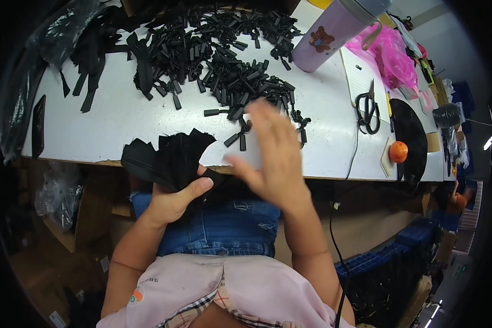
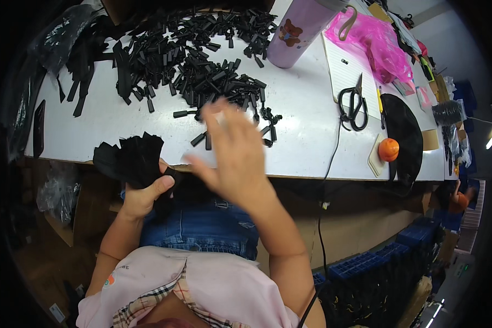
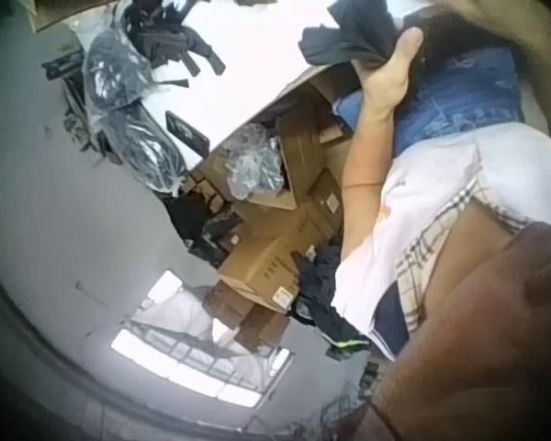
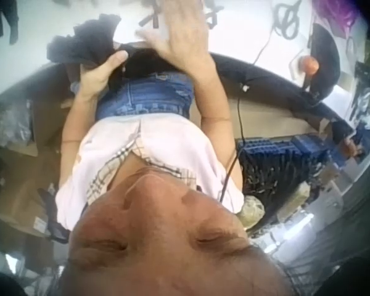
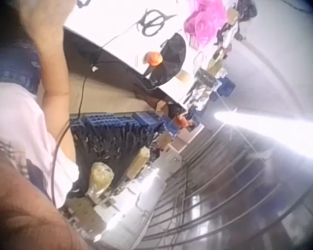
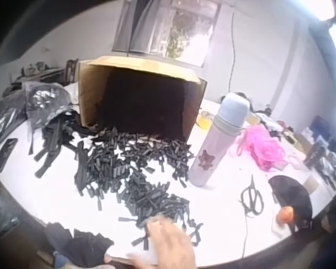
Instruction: Manually attaching small black plastic clips to black fabric strips at a workshop table.
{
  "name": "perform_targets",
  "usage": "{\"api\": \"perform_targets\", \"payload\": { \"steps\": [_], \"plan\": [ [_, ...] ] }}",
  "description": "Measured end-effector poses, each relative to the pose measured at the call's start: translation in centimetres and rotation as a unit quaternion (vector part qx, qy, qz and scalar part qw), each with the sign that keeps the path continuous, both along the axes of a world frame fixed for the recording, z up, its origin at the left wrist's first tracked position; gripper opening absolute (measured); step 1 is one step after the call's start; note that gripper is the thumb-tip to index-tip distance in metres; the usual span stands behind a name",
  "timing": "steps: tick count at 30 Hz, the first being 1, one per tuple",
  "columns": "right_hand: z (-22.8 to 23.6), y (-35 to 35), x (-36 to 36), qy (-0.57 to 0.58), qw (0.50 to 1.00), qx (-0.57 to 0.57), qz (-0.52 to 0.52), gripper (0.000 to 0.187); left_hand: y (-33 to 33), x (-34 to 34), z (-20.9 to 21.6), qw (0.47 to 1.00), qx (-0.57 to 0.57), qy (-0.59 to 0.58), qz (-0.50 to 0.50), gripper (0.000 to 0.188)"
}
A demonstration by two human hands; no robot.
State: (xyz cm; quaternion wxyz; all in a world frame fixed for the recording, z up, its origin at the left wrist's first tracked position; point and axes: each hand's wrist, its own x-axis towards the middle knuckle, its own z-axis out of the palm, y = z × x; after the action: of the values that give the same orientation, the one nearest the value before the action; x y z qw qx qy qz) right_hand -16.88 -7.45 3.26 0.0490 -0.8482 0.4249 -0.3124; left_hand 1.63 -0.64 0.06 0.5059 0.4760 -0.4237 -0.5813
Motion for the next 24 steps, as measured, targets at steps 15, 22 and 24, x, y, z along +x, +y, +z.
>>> {"api": "perform_targets", "payload": {
  "steps": [15,22,24],
  "plan": [
    [-0.2,3.6,0.5,-0.207,0.967,0.140,0.046,0.024,0.4,-1.6,1.3,0.999,0.001,0.034,-0.020,0.019],
    [-1.1,4.8,1.8,-0.325,0.902,0.264,0.104,0.002,0.7,-1.3,0.6,0.991,-0.112,-0.066,-0.031,0.014],
    [-2.1,4.9,1.7,-0.351,0.886,0.278,0.120,0.002,0.5,-0.7,0.9,0.938,-0.210,-0.268,-0.063,0.016]
  ]
}}
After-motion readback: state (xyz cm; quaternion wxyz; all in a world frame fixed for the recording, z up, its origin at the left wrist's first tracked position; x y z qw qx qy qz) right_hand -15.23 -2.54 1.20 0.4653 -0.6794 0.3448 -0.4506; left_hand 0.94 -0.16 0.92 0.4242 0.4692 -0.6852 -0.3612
